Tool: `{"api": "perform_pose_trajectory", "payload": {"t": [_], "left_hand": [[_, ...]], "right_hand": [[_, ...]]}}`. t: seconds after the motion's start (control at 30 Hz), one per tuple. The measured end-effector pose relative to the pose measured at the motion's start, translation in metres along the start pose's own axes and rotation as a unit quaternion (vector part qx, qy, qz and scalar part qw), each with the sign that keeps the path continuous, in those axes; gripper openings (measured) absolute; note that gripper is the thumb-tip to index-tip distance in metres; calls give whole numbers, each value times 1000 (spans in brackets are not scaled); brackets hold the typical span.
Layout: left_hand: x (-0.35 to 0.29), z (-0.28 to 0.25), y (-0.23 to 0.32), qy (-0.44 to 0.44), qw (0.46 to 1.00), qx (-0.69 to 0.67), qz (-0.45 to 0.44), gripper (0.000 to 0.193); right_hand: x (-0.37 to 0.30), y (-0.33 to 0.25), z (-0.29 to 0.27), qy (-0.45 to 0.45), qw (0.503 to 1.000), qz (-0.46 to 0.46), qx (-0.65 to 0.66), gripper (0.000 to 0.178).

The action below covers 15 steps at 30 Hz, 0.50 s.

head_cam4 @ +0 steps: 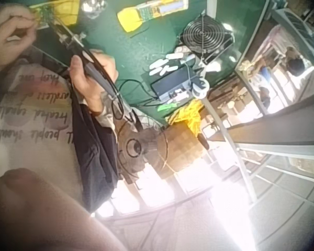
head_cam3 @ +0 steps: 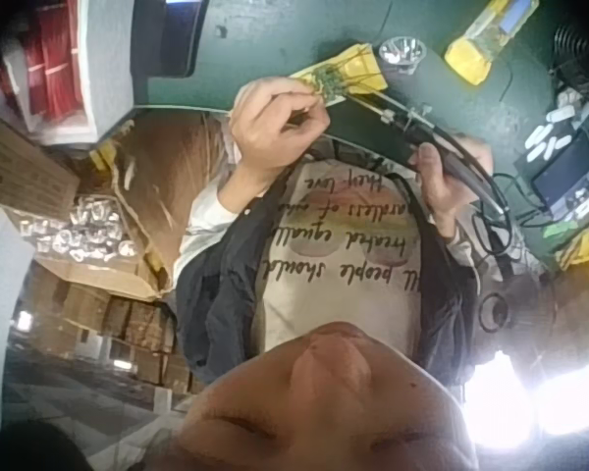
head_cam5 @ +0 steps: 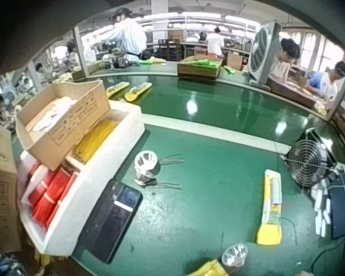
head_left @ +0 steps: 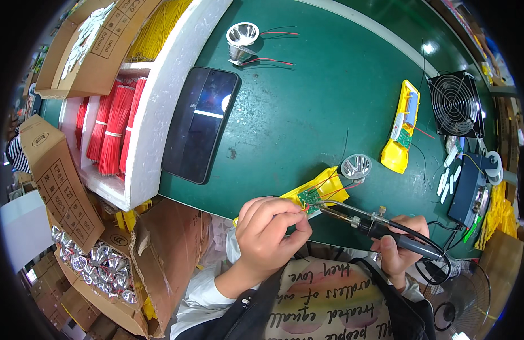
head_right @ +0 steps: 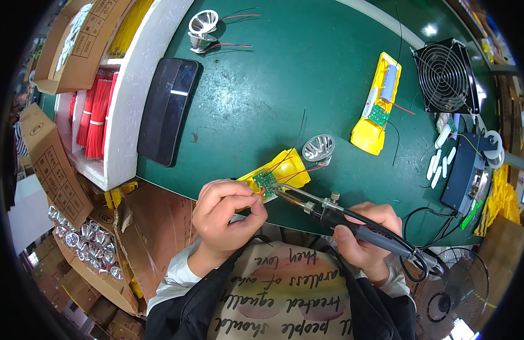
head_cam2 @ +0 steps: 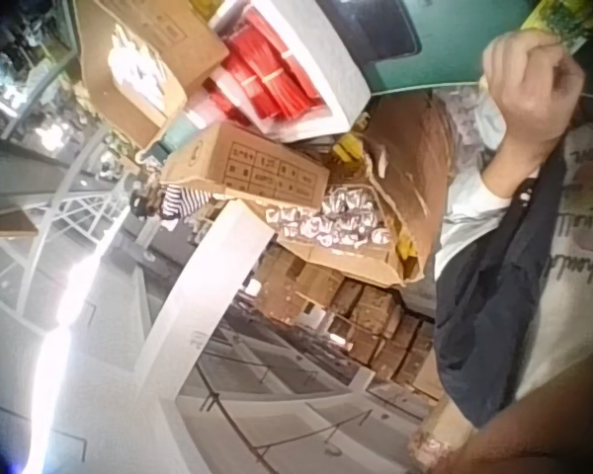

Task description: The person assembles flashlights by soldering wires to circuit boards and reflectors inside plastic flashlight housings using a soldering iron, retrieving components from boxes and the conveyor belt, and placing finished units onto the conveyor belt.

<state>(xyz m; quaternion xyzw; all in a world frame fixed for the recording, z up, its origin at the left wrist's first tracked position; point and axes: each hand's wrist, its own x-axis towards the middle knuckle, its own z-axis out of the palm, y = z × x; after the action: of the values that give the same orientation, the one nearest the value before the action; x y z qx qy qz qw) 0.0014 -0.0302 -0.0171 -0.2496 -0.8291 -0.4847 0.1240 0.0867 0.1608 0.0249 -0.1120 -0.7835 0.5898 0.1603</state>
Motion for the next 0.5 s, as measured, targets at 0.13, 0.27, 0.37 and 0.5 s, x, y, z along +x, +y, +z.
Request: {"api": "perform_pose_trajectory", "payload": {"t": [0.13,0.27,0.37,0.5], "left_hand": [[0,0,1,2,1000,2,2,20],[0,0,1,1,1000,2,3,20],[0,0,0,0,1000,2,3,20],[0,0,0,1,1000,-1,3,20]], "right_hand": [[-1,-1,-1,1,1000,-14,-19,23],[-1,-1,-3,-10,1000,-20,-15,24],[-2,-1,-2,-5,1000,-3,-9,25],[0,-2,-2,-13,1000,-10,-9,24]]}}
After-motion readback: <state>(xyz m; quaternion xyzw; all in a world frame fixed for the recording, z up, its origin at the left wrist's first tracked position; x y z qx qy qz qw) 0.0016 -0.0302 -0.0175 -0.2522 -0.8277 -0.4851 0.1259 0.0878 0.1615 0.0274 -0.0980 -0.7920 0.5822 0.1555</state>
